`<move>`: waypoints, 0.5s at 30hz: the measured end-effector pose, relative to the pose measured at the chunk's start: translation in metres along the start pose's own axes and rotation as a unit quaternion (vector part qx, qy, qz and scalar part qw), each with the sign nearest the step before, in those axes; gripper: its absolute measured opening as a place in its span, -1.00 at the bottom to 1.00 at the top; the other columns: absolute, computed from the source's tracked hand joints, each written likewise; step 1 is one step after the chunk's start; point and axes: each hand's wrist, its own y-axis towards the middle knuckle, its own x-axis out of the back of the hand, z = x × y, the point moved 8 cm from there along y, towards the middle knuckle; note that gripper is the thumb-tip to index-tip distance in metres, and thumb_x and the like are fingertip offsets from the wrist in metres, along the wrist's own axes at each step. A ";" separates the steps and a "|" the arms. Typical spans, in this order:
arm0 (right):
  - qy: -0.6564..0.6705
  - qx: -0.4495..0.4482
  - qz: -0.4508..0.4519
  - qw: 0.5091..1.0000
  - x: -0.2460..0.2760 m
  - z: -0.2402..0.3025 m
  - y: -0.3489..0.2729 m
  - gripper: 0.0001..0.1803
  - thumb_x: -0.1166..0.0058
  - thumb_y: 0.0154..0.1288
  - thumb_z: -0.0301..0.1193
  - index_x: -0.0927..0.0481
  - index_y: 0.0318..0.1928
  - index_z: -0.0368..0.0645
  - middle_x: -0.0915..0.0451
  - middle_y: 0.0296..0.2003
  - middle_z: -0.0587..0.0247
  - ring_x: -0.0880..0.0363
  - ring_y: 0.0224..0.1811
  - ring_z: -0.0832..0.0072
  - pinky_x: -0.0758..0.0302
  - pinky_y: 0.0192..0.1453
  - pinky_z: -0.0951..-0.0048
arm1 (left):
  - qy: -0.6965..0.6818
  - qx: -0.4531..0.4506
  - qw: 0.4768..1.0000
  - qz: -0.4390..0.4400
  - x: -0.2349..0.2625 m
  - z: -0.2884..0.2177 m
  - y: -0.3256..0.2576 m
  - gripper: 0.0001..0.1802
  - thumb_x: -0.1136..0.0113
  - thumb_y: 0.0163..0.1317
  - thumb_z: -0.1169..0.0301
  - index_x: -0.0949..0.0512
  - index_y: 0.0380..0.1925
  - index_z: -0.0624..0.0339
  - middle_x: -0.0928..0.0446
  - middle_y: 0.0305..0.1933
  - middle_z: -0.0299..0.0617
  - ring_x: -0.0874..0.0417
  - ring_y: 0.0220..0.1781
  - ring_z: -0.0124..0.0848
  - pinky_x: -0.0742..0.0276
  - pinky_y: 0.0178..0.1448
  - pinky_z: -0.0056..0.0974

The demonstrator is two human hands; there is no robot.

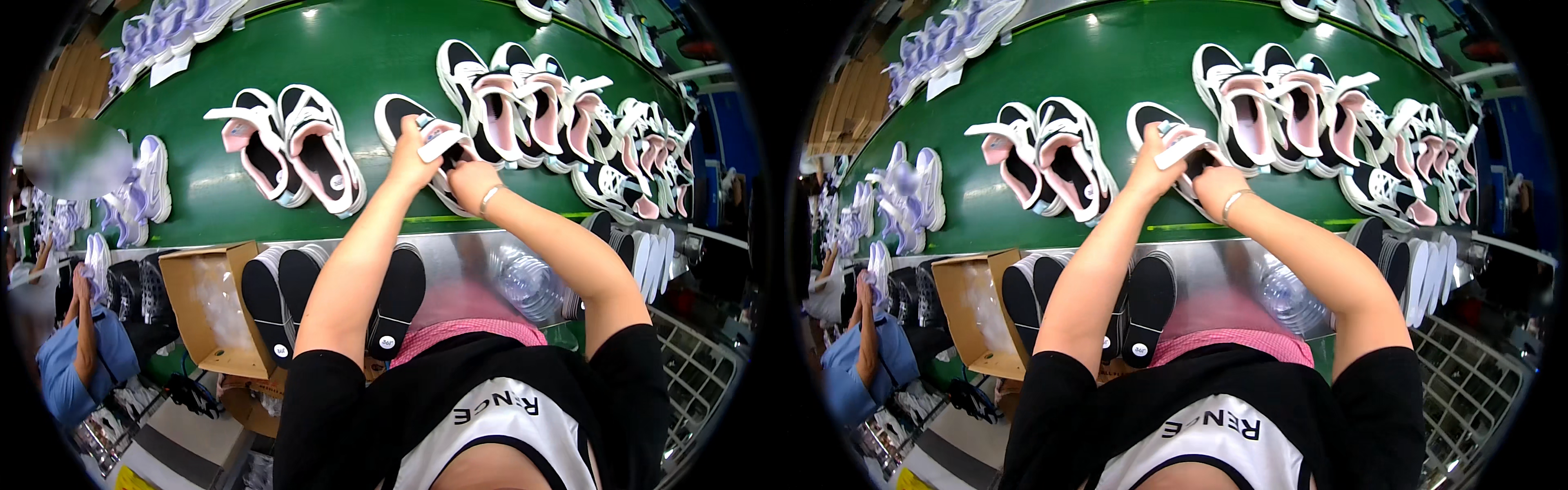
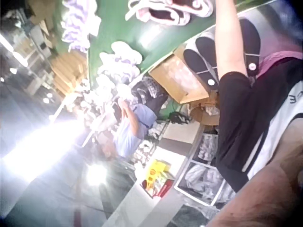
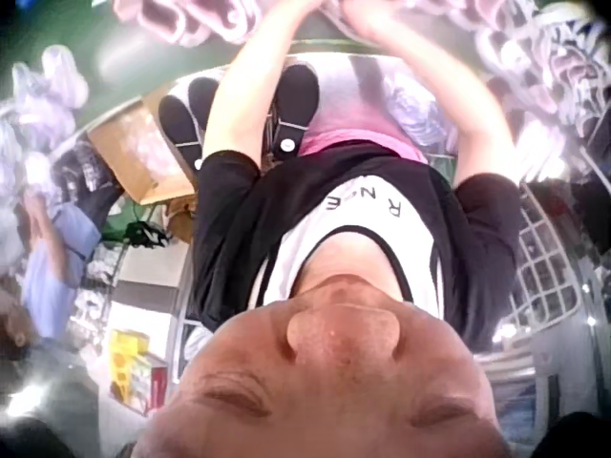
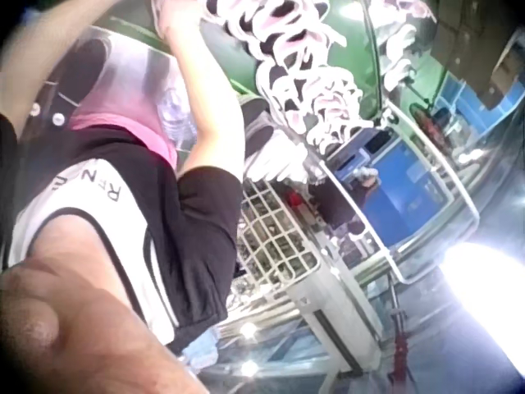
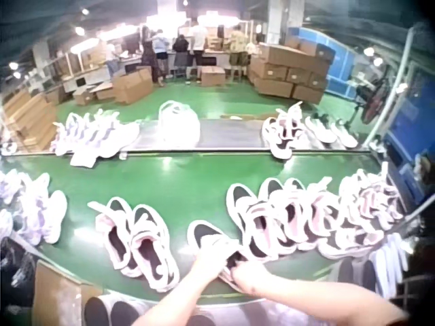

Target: The person picks up and examines shoe soles and matching shoe uppers on a conveyor belt, walks through a factory floor to another station to retrieve more soles from a bag, and then returns to the conveyor belt to match them with the remaining shoe uppers.

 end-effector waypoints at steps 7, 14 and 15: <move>0.049 -0.038 0.034 0.998 -0.010 -0.008 0.011 -0.83 0.11 -0.02 -0.47 -0.58 -0.47 -0.16 -0.56 -0.38 0.08 -0.54 -0.29 0.29 -0.44 -0.20 0.38 | 0.022 -0.031 0.999 -0.012 -0.004 -0.005 -0.005 -0.35 -0.25 -0.23 0.43 -0.16 -0.11 0.37 -0.37 -0.15 0.13 -0.42 -0.08 -0.09 -0.33 -0.02 -0.18; 0.029 -0.066 0.203 0.977 -0.016 -0.005 0.010 -0.68 0.15 0.07 -0.34 -0.51 -0.16 -0.10 -0.50 -0.18 0.12 -0.44 -0.05 0.32 -0.33 0.02 0.39 | 0.128 0.026 0.991 -0.014 0.005 0.013 -0.013 -0.34 -0.17 -0.33 0.55 -0.17 -0.10 0.33 -0.32 -0.16 0.08 -0.33 -0.07 -0.03 -0.26 0.01 -0.11; 0.032 -0.066 0.201 0.977 -0.013 -0.003 0.010 -0.68 0.15 0.07 -0.34 -0.51 -0.16 -0.10 -0.50 -0.18 0.12 -0.44 -0.05 0.32 -0.33 0.02 0.39 | 0.124 0.011 0.992 -0.003 0.003 0.018 -0.014 -0.34 -0.18 -0.34 0.55 -0.17 -0.11 0.34 -0.32 -0.17 0.08 -0.33 -0.07 -0.03 -0.26 0.01 -0.10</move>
